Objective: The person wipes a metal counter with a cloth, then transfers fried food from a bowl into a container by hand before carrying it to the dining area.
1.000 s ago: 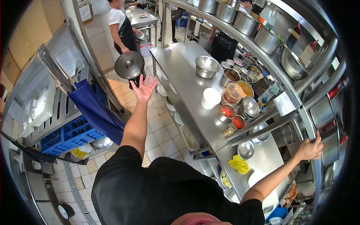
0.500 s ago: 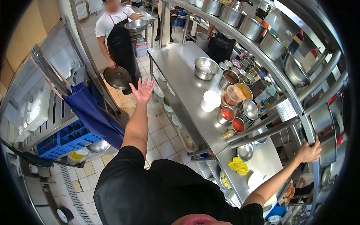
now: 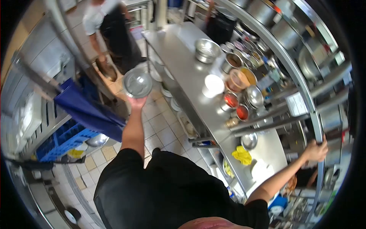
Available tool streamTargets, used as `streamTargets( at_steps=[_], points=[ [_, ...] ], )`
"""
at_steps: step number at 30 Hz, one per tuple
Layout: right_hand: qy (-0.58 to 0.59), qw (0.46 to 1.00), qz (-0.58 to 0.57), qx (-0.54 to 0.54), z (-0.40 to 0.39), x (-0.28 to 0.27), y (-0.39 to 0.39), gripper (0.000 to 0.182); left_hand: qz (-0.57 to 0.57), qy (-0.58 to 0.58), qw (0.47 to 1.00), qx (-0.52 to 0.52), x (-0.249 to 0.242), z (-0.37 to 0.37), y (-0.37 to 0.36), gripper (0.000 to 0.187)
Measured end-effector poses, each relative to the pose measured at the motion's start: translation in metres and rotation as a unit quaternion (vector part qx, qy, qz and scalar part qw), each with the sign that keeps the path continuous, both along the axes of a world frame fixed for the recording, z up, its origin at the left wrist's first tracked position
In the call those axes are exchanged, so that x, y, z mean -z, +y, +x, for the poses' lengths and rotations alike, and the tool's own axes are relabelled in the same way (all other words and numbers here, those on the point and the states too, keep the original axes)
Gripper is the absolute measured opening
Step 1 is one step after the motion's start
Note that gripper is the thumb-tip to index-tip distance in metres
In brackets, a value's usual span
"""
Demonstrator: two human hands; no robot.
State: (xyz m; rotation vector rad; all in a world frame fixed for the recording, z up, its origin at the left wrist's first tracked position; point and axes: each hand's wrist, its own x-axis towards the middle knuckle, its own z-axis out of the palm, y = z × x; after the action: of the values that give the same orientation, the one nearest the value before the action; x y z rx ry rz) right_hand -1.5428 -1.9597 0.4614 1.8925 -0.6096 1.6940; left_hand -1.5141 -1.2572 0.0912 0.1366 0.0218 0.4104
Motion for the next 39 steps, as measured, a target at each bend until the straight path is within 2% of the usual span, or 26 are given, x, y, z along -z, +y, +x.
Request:
streamTargets(
  at_steps=[3, 6, 8, 10, 12, 14, 16, 18, 20, 24, 25, 26, 28, 29, 32, 34, 36, 37, 38, 39],
  points=[
    [0.001, 0.999, -0.001, -0.036, -0.002, -0.004, 0.009, 0.041, 0.003, 0.109, 0.983, 0.147, 0.032, -0.039, -0.049, 0.052],
    [-0.017, 0.998, -0.002, -0.056, -0.001, -0.003, 0.011, 0.041, 0.022, 0.189, 0.932, 0.309, 0.064, -0.070, -0.123, 0.052],
    [-0.028, 0.999, 0.026, -0.039, 0.001, -0.002, 0.015, 0.040, -0.024, 0.167, 0.928, 0.333, 0.049, -0.064, -0.188, 0.052],
    [-0.043, 0.996, 0.041, -0.072, 0.002, -0.001, 0.013, 0.037, -0.027, 0.132, 0.916, 0.377, 0.027, -0.050, -0.234, 0.051],
    [-0.038, 0.995, 0.058, -0.078, 0.000, -0.001, 0.012, 0.036, -0.023, 0.109, 0.911, 0.397, -0.016, -0.014, -0.266, 0.050],
    [-0.043, 0.993, 0.068, -0.089, -0.001, -0.002, 0.013, 0.035, 0.031, 0.049, 0.912, 0.407, -0.050, 0.035, -0.294, 0.051],
    [-0.050, 0.991, 0.062, -0.104, 0.001, -0.001, 0.006, 0.035, 0.077, 0.042, 0.901, 0.424, -0.092, 0.079, -0.321, 0.051],
    [-0.045, 0.989, 0.073, -0.119, -0.001, -0.001, 0.004, 0.034, 0.117, 0.005, 0.888, 0.445, -0.113, 0.113, -0.353, 0.051],
    [-0.044, 0.990, 0.072, -0.115, -0.002, 0.000, 0.001, 0.035, 0.125, -0.046, 0.866, 0.483, -0.131, 0.138, -0.392, 0.052],
    [-0.051, 0.988, 0.061, -0.129, -0.005, -0.001, -0.002, 0.034, 0.149, -0.059, 0.825, 0.541, -0.137, 0.175, -0.468, 0.069],
    [-0.050, 0.989, 0.059, -0.129, -0.006, -0.001, -0.004, 0.033, 0.114, -0.020, 0.787, 0.606, -0.134, 0.186, -0.481, 0.077],
    [-0.048, 0.989, 0.058, -0.130, -0.006, -0.001, -0.004, 0.032, 0.141, 0.030, 0.805, 0.575, -0.136, 0.187, -0.491, 0.078],
    [-0.058, 0.988, 0.049, -0.137, -0.003, 0.000, -0.010, 0.032, 0.195, 0.133, 0.832, 0.502, -0.135, 0.185, -0.505, 0.080],
    [-0.062, 0.987, 0.044, -0.142, -0.002, 0.002, -0.012, 0.031, 0.249, 0.160, 0.824, 0.483, -0.113, 0.195, -0.504, 0.080],
    [-0.071, 0.985, 0.044, -0.151, 0.000, 0.003, -0.016, 0.032, 0.244, 0.011, 0.848, 0.470, -0.077, 0.167, -0.477, 0.079],
    [-0.094, 0.984, 0.028, -0.149, 0.004, 0.004, -0.019, 0.032, 0.188, -0.001, 0.843, 0.505, -0.088, 0.115, -0.450, 0.074],
    [-0.087, 0.982, 0.051, -0.158, 0.003, 0.005, -0.020, 0.031, 0.144, 0.028, 0.819, 0.555, -0.046, 0.082, -0.408, 0.063],
    [-0.081, 0.985, 0.049, -0.141, 0.002, 0.003, -0.019, 0.032, 0.149, 0.081, 0.813, 0.557, -0.035, 0.055, -0.392, 0.055],
    [-0.081, 0.986, 0.046, -0.138, 0.003, 0.006, -0.023, 0.033, 0.183, 0.137, 0.789, 0.570, -0.022, 0.027, -0.372, 0.054],
    [-0.071, 0.984, 0.053, -0.154, -0.005, 0.000, -0.012, 0.028, 0.170, 0.144, 0.762, 0.608, 0.018, 0.006, -0.349, 0.054]
  ],
)
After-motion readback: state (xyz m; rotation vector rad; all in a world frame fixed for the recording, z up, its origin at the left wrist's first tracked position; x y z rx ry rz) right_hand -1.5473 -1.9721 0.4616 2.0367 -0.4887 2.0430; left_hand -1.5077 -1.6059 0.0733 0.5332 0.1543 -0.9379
